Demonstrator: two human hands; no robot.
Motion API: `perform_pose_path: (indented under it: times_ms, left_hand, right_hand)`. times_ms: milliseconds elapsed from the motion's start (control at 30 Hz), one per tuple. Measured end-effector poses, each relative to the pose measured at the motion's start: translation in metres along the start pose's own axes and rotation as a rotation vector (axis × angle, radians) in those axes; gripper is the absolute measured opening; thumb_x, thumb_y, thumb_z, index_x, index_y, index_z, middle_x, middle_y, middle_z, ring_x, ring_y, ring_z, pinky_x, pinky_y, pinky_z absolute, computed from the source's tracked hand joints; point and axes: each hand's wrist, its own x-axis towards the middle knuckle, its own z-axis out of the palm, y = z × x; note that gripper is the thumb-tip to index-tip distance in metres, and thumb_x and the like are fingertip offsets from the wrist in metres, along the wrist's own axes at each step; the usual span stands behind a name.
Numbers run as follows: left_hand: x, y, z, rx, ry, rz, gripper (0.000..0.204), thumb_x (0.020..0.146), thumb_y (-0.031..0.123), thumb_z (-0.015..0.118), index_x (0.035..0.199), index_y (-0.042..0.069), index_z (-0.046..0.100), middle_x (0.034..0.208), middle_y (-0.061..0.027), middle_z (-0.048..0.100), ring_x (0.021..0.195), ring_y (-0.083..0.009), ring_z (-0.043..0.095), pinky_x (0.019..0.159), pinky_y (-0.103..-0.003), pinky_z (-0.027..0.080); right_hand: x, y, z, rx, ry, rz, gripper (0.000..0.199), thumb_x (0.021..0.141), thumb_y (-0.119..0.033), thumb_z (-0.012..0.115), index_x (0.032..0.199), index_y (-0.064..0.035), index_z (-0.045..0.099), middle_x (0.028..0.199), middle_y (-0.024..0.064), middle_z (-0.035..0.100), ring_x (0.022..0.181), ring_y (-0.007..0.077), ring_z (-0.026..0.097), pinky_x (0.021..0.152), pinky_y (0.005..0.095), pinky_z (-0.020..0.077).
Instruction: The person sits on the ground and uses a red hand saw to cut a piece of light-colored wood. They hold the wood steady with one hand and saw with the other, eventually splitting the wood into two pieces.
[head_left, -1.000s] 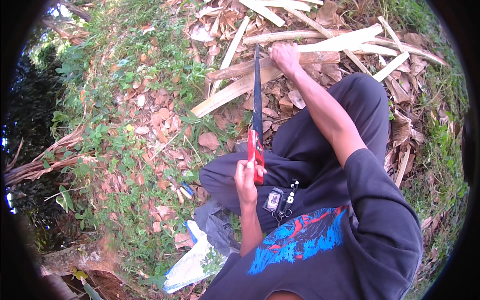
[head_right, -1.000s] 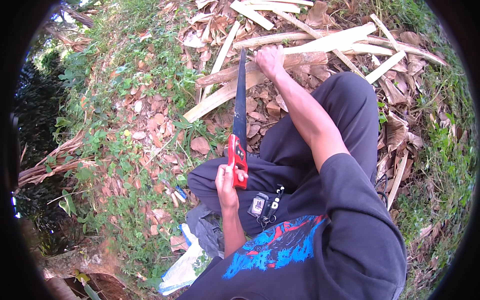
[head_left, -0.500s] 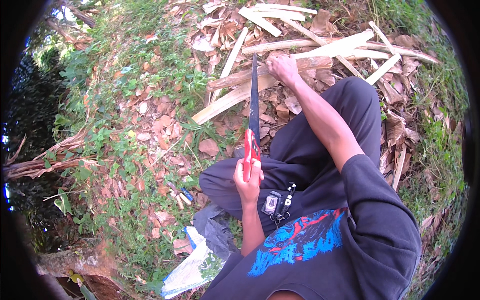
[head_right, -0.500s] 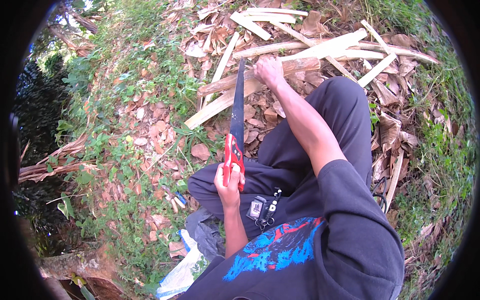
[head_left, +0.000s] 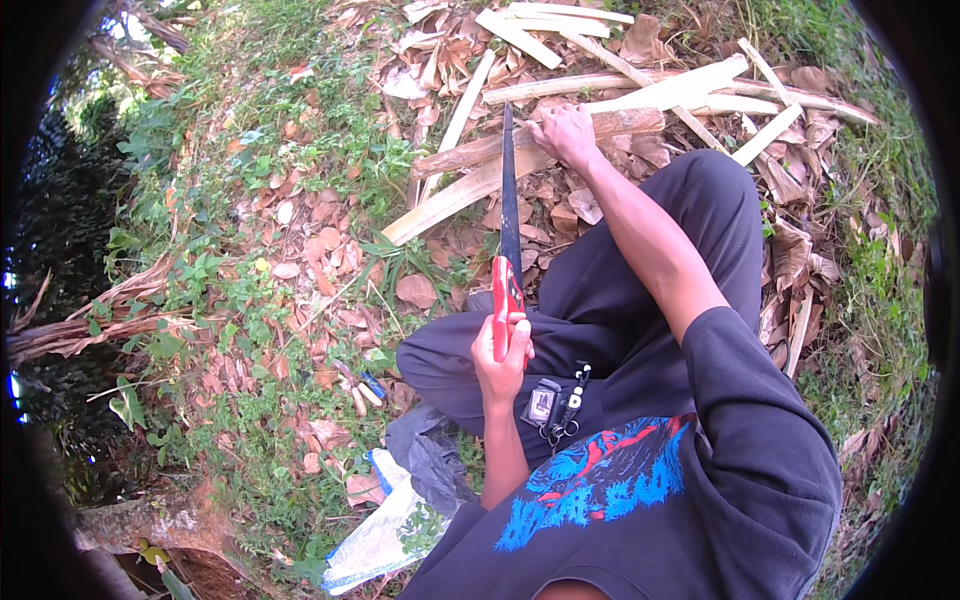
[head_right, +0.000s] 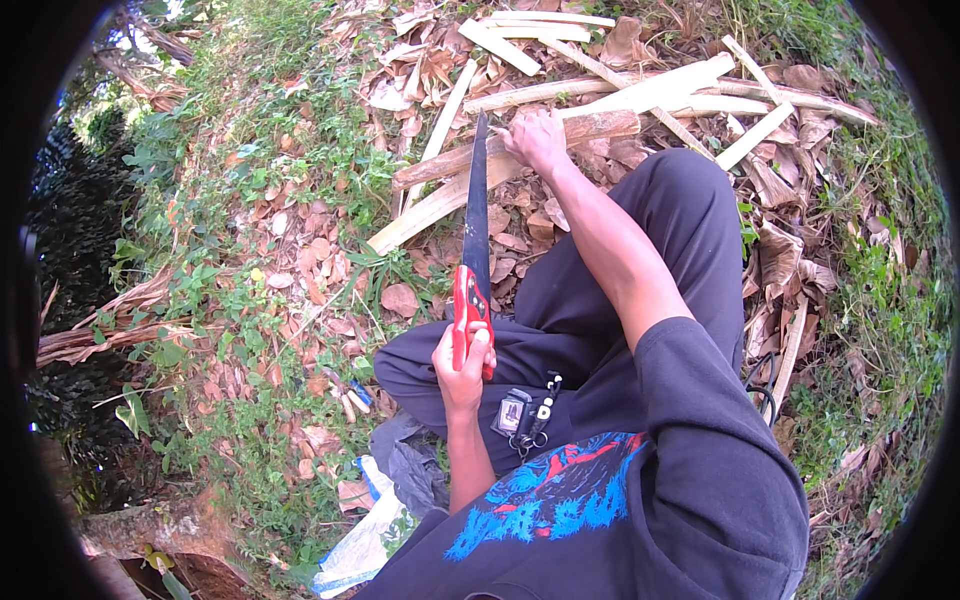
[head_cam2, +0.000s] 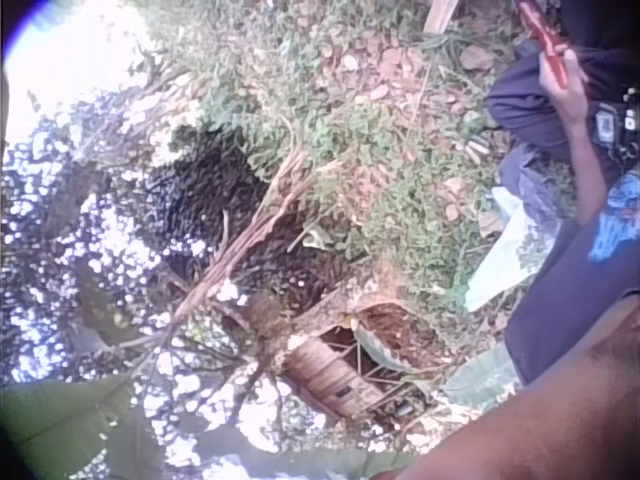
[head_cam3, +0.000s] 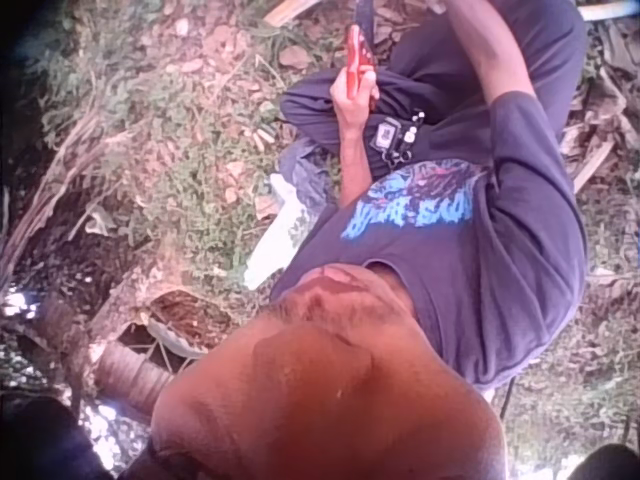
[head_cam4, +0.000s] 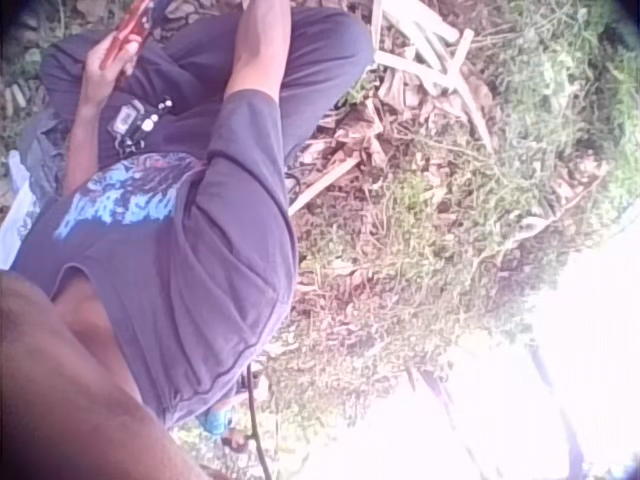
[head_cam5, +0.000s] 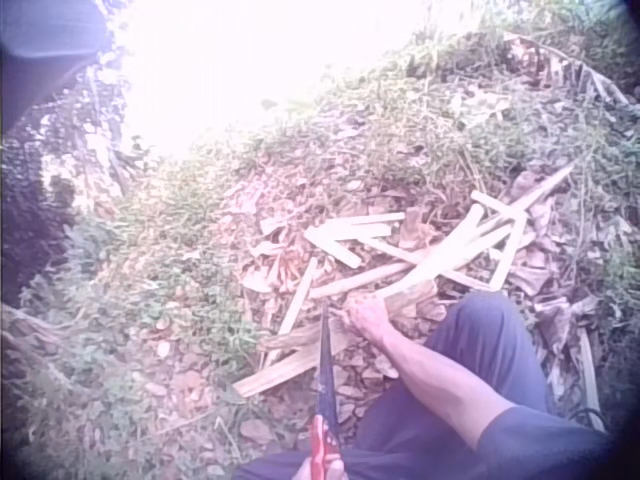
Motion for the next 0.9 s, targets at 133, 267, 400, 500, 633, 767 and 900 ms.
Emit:
perform_pose_path:
  times_ms: [133,267,400,500,633,767,900]
  left_hand:
    - [0.0007,0.0005,0.0004,-0.010,0.001,-0.005,0.014,0.092,0.007,0.063,0.100,-0.003,0.059,0.071,-0.0029,0.058,0.056,-0.0076,0.054,0.053,-0.023,0.046]
    - [0.0006,-0.0011,-0.0010,0.004,0.011,-0.011,0.013,0.092,0.007,0.063,0.100,-0.003,0.059,0.071,-0.0029,0.058,0.056,-0.0073,0.054,0.053,-0.023,0.046]
    - [-0.0003,0.0008,0.0010,0.000,0.021,-0.013,0.013,0.092,0.007,0.063,0.100,-0.003,0.059,0.072,-0.0028,0.058,0.057,-0.0072,0.054,0.054,-0.023,0.046]
    - [0.0002,0.0012,0.0019,0.000,0.014,-0.015,0.013,0.092,0.007,0.063,0.099,-0.003,0.059,0.072,-0.0027,0.059,0.057,-0.0073,0.054,0.054,-0.023,0.046]
    - [-0.0006,-0.0017,-0.0012,0.003,0.013,-0.013,0.012,0.091,0.007,0.063,0.099,-0.002,0.059,0.072,-0.0027,0.059,0.057,-0.0073,0.054,0.054,-0.022,0.045]
    - [0.0000,-0.0018,-0.0009,0.009,0.016,-0.007,0.011,0.091,0.006,0.062,0.098,-0.002,0.059,0.072,-0.0026,0.058,0.057,-0.0072,0.054,0.054,-0.022,0.044]
    - [0.0002,0.0003,0.0013,0.007,0.014,-0.004,0.011,0.091,0.006,0.063,0.097,-0.002,0.059,0.072,-0.0024,0.058,0.058,-0.0072,0.054,0.054,-0.022,0.044]
  right_hand:
    - [0.0006,0.0031,0.0036,-0.006,0.027,-0.031,0.044,0.091,-0.048,0.050,0.090,-0.0097,0.071,0.090,0.0143,0.071,0.094,0.0285,0.065,0.092,0.0471,0.0390]
    - [-0.0008,0.0030,0.0035,-0.007,0.028,-0.047,0.043,0.092,-0.047,0.050,0.095,-0.0081,0.068,0.088,0.0159,0.070,0.093,0.0294,0.065,0.087,0.0457,0.0399]
    - [-0.0006,0.0020,0.0032,0.011,0.014,-0.045,0.042,0.092,-0.046,0.050,0.097,-0.0086,0.068,0.089,0.0157,0.070,0.094,0.0294,0.065,0.087,0.0457,0.0401]
    - [0.0006,0.0022,0.0072,0.022,0.076,-0.019,0.044,0.090,-0.047,0.050,0.088,-0.0104,0.074,0.091,0.0130,0.072,0.095,0.0291,0.065,0.095,0.0475,0.0387]
    - [0.0000,-0.0004,0.0038,0.020,-0.004,-0.004,0.045,0.090,-0.048,0.051,0.092,-0.0103,0.074,0.094,0.0139,0.071,0.099,0.0292,0.064,0.097,0.0486,0.0379]
    - [-0.0009,-0.0012,0.0005,-0.002,0.006,-0.021,0.045,0.092,-0.049,0.050,0.097,-0.0094,0.070,0.092,0.0153,0.071,0.095,0.0291,0.064,0.092,0.0473,0.0391]
    - [-0.0015,0.0010,0.0026,-0.027,0.064,-0.047,0.045,0.092,-0.049,0.050,0.098,-0.0085,0.068,0.089,0.0161,0.070,0.093,0.0288,0.065,0.089,0.0465,0.0399]
